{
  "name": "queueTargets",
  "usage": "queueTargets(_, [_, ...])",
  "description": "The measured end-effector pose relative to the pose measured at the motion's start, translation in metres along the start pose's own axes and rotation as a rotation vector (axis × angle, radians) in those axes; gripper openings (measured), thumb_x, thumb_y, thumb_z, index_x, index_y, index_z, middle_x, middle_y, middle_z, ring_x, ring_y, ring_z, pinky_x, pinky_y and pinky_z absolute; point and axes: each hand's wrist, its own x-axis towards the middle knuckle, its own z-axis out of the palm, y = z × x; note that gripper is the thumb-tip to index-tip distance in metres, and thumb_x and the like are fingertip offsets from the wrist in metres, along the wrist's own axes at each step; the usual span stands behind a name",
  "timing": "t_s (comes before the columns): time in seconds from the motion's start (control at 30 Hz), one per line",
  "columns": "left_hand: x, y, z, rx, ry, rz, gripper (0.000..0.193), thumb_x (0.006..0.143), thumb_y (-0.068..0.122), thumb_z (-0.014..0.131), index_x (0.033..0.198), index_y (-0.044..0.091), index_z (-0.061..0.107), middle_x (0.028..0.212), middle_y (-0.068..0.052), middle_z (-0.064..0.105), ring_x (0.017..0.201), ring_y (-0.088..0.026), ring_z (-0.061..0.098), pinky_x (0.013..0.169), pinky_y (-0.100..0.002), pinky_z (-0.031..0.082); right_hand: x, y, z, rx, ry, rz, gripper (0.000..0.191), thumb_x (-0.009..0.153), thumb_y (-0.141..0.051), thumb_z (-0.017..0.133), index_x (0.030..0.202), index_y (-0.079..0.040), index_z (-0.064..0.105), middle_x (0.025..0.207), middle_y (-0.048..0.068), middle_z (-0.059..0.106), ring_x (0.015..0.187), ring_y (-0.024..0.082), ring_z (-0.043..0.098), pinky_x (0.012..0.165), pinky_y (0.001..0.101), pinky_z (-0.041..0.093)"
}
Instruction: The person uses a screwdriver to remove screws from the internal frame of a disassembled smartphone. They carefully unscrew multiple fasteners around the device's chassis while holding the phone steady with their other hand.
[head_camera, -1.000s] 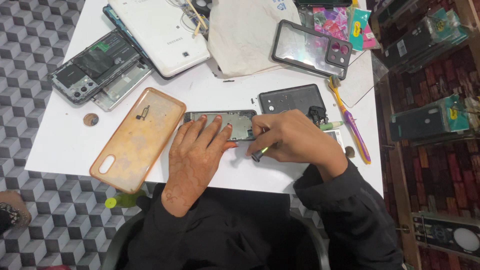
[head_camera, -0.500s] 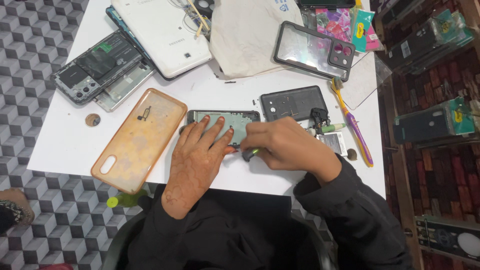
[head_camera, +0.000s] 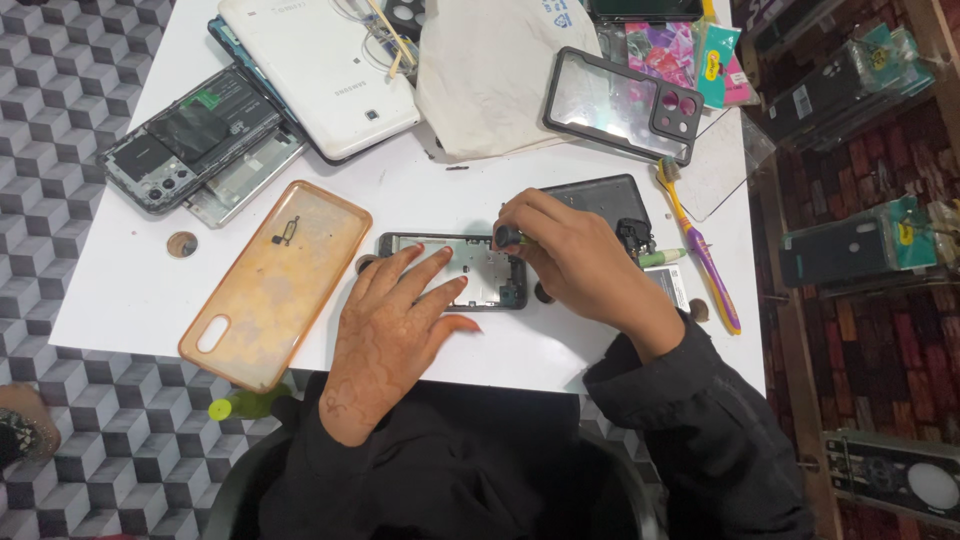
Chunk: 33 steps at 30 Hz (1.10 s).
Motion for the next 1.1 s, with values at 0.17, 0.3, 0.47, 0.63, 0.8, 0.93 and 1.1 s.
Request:
queueTargets(0.17, [0.001, 0.001, -0.001, 0.008, 0.003, 0.003, 0.053, 0.074, 0.046, 0.081, 0.108, 0.006, 0.076, 0.127, -0.009, 0.069, 0.126, -0.034, 0.056, 0.101, -0.05, 0.045, -0.001, 0.002, 0.001, 0.109, 0.011, 0.066, 0.022, 0.087, 0.009, 0.063, 0.107, -0.001, 0.063, 0.093, 0.01, 0.07, 0.08, 0.027, 0.073, 0.067, 0.0383, 0.054])
queueTargets(0.3, [0.001, 0.001, -0.002, -0.012, -0.001, -0.001, 0.053, 0.074, 0.045, 0.081, 0.108, 0.005, 0.075, 0.126, -0.009, 0.069, 0.125, -0.034, 0.056, 0.101, -0.049, 0.045, 0.0, 0.005, 0.001, 0.156, 0.035, 0.101, 0.014, 0.091, 0.005, 0.066, 0.103, -0.001, 0.065, 0.091, 0.01, 0.071, 0.074, 0.026, 0.072, 0.065, 0.0363, 0.054])
queueTargets(0.47, [0.003, 0.001, -0.002, -0.001, -0.02, 0.005, 0.054, 0.074, 0.044, 0.081, 0.11, 0.006, 0.074, 0.128, -0.009, 0.067, 0.128, -0.034, 0.054, 0.103, -0.049, 0.043, 0.0, 0.005, -0.001, 0.159, 0.061, 0.132, 0.015, 0.091, -0.001, 0.071, 0.106, -0.003, 0.067, 0.087, 0.009, 0.071, 0.063, 0.02, 0.065, 0.06, 0.032, 0.05])
queueTargets(0.63, [0.005, 0.002, 0.0, 0.063, -0.06, 0.029, 0.054, 0.082, 0.046, 0.075, 0.122, 0.011, 0.071, 0.137, -0.009, 0.063, 0.135, -0.034, 0.05, 0.11, -0.053, 0.037, 0.001, 0.007, -0.002, 0.081, 0.147, 0.225, 0.024, 0.089, -0.013, 0.08, 0.106, -0.003, 0.067, 0.074, 0.008, 0.07, 0.054, 0.015, 0.053, 0.052, 0.0314, 0.041])
queueTargets(0.8, [0.008, 0.002, 0.003, 0.139, -0.106, -0.026, 0.049, 0.09, 0.039, 0.068, 0.133, 0.016, 0.065, 0.148, -0.012, 0.054, 0.141, -0.035, 0.044, 0.113, -0.056, 0.032, 0.0, 0.012, 0.0, 0.102, 0.183, 0.166, 0.025, 0.09, -0.014, 0.082, 0.105, -0.002, 0.065, 0.076, 0.007, 0.071, 0.059, 0.011, 0.061, 0.054, 0.0277, 0.045])
queueTargets(0.93, [0.01, 0.001, 0.005, 0.148, -0.069, -0.059, 0.055, 0.094, 0.037, 0.066, 0.142, 0.011, 0.058, 0.151, -0.023, 0.046, 0.142, -0.042, 0.038, 0.116, -0.061, 0.026, 0.0, 0.014, 0.001, 0.087, 0.17, 0.16, 0.025, 0.09, -0.013, 0.082, 0.105, -0.002, 0.066, 0.073, 0.009, 0.071, 0.058, 0.013, 0.064, 0.054, 0.0267, 0.045])
queueTargets(1.1, [0.009, 0.001, 0.006, 0.115, -0.102, -0.075, 0.053, 0.095, 0.035, 0.068, 0.138, 0.006, 0.055, 0.139, -0.021, 0.05, 0.142, -0.041, 0.039, 0.12, -0.063, 0.023, 0.003, 0.015, 0.001, 0.071, 0.192, 0.28, 0.025, 0.09, -0.016, 0.08, 0.104, -0.001, 0.064, 0.078, 0.01, 0.077, 0.058, 0.011, 0.069, 0.051, 0.0254, 0.046])
